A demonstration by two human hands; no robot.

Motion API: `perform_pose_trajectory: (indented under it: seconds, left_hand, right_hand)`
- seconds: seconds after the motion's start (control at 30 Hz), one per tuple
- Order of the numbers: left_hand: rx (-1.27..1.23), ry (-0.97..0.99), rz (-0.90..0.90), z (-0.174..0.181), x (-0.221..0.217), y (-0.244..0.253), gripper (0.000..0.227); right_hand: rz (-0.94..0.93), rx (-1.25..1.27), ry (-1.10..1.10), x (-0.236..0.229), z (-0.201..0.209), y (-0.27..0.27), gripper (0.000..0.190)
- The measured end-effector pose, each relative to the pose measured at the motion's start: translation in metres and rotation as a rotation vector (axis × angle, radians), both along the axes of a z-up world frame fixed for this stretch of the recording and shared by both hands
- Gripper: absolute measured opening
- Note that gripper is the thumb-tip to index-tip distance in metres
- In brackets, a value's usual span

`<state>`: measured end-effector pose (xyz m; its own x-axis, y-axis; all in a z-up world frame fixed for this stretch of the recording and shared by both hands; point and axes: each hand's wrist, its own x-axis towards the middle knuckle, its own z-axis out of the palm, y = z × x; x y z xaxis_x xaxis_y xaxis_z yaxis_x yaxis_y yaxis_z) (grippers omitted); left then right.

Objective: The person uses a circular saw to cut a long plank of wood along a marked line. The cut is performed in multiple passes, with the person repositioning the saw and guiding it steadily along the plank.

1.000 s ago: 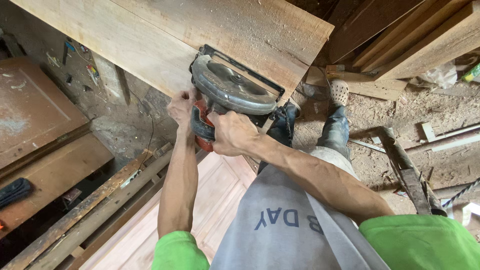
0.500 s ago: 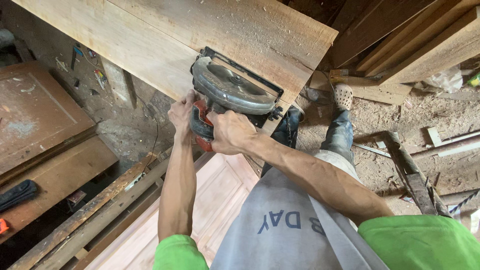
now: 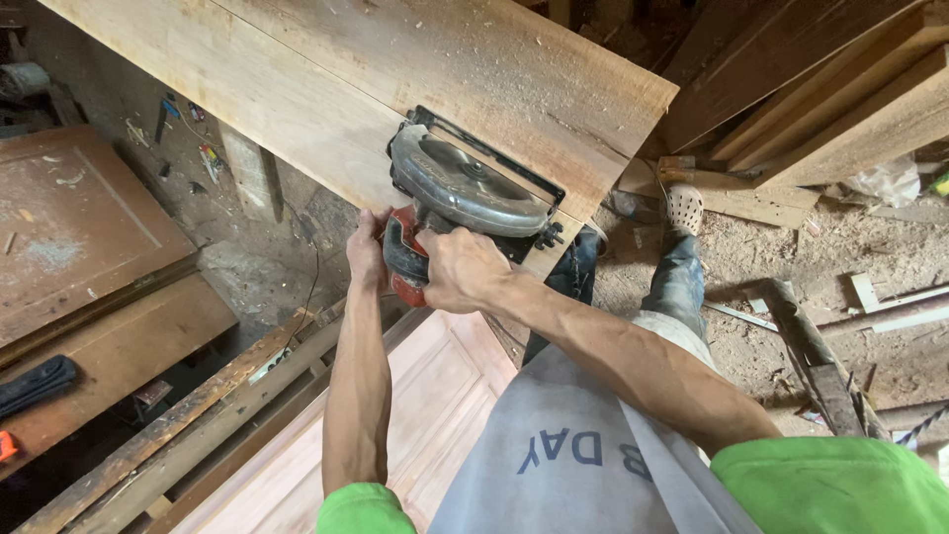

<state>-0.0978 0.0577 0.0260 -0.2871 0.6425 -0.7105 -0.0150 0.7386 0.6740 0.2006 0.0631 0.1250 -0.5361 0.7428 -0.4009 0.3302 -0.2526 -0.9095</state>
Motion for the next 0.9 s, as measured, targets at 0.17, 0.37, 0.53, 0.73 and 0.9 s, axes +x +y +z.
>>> perform_pose_trajectory:
  seconds: [0.17, 0.37, 0.53, 0.73, 0.9]
  left_hand:
    - [-0.006, -0.021, 0.006, -0.003, -0.005, 0.002, 0.064]
    - [-0.059, -0.12, 0.037, 0.008, 0.0, 0.003, 0.072]
    - [-0.011, -0.211, 0.058, 0.015, 0.0, -0.001, 0.079]
    - [0.05, -0.319, 0.123, 0.015, -0.003, -0.01, 0.089]
    - [0.038, -0.44, 0.215, 0.017, 0.002, -0.016, 0.092]
  right_hand:
    - [0.02, 0.0, 0.001, -0.001, -0.001, 0.002, 0.044]
    - [0.016, 0.019, 0.006, -0.008, -0.002, 0.008, 0.042]
    - [0.015, 0.015, 0.005, -0.012, -0.002, 0.013, 0.04]
    - [0.008, 0.02, 0.019, -0.017, -0.003, 0.019, 0.039]
    - [-0.012, 0.047, 0.024, -0.022, -0.005, 0.021, 0.041]
